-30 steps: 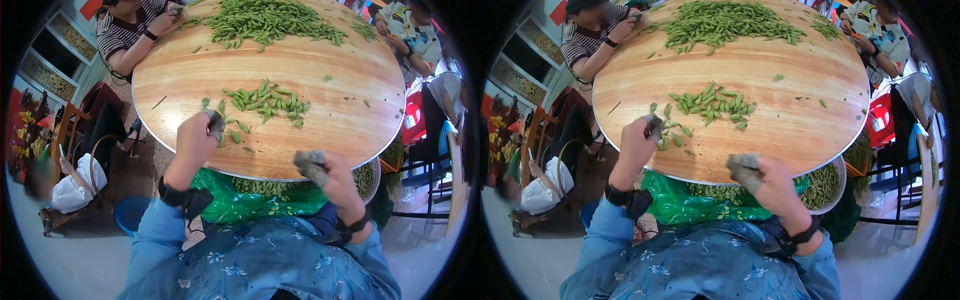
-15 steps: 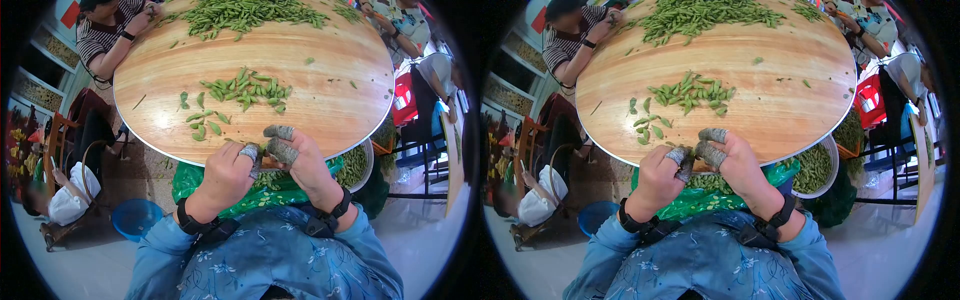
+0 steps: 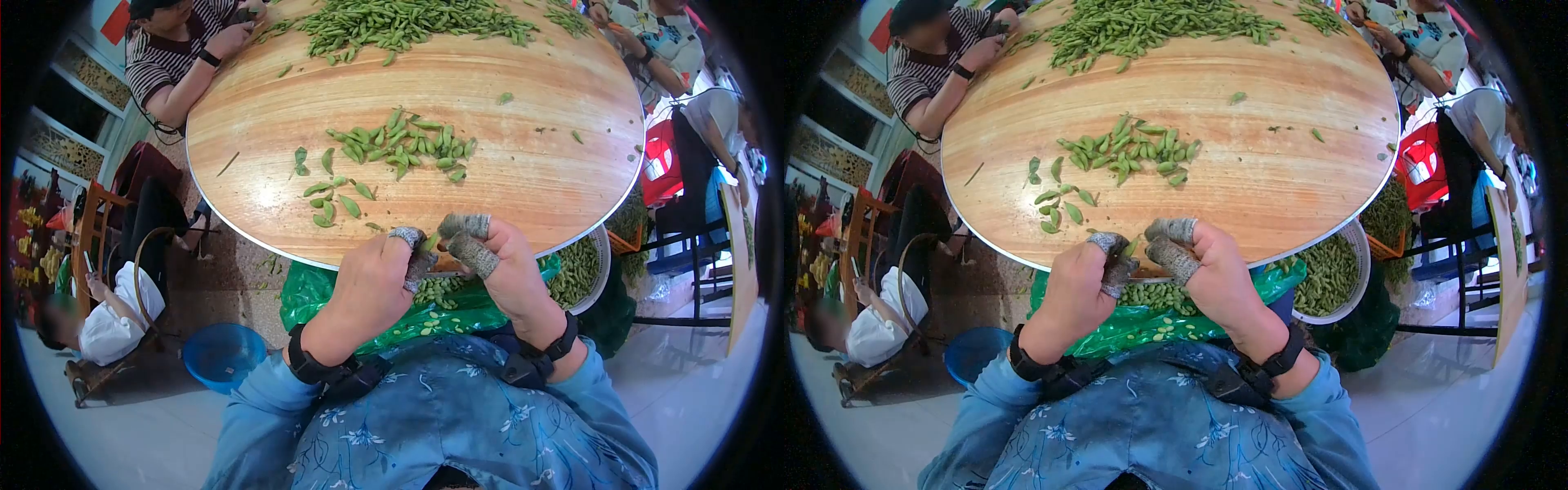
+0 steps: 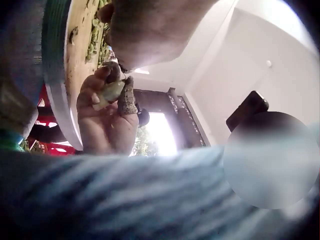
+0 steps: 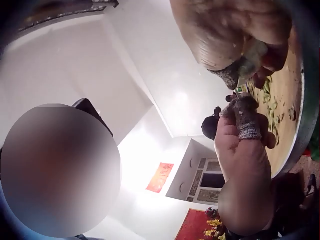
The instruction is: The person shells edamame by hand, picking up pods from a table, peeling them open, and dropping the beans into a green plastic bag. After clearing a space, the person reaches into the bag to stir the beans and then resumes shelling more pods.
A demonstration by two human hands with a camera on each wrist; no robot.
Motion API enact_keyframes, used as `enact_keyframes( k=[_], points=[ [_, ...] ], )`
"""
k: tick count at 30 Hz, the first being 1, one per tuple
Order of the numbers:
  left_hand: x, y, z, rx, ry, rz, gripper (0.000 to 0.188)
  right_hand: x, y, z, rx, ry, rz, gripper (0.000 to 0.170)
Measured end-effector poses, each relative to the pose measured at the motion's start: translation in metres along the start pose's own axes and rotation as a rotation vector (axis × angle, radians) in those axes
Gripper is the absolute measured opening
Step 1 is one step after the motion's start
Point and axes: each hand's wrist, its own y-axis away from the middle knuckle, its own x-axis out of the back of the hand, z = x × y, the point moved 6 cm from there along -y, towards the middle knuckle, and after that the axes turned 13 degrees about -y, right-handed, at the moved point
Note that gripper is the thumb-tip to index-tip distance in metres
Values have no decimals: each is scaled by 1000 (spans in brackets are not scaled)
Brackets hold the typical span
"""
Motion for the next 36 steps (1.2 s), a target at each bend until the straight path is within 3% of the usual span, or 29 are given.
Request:
enact_keyframes(
  k=[4,11,29,35,36],
  points=[
    [0,2,6,-48,-52,83,22,-5,4,2,-30,-16,-125,13],
    [-2,3,9,-109,-117,65,24,-5,5,4,-52,-67,-103,11],
    [-7,6,13,-151,-103,60,25,0,4,7,-32,129,-33,6],
    [-13,12,5,-73,167,114,15,-1,6,9,-14,15,-75,7],
    [-15,11,2,17,338,99,12,-1,6,9,-9,6,-86,8]
  ],
)
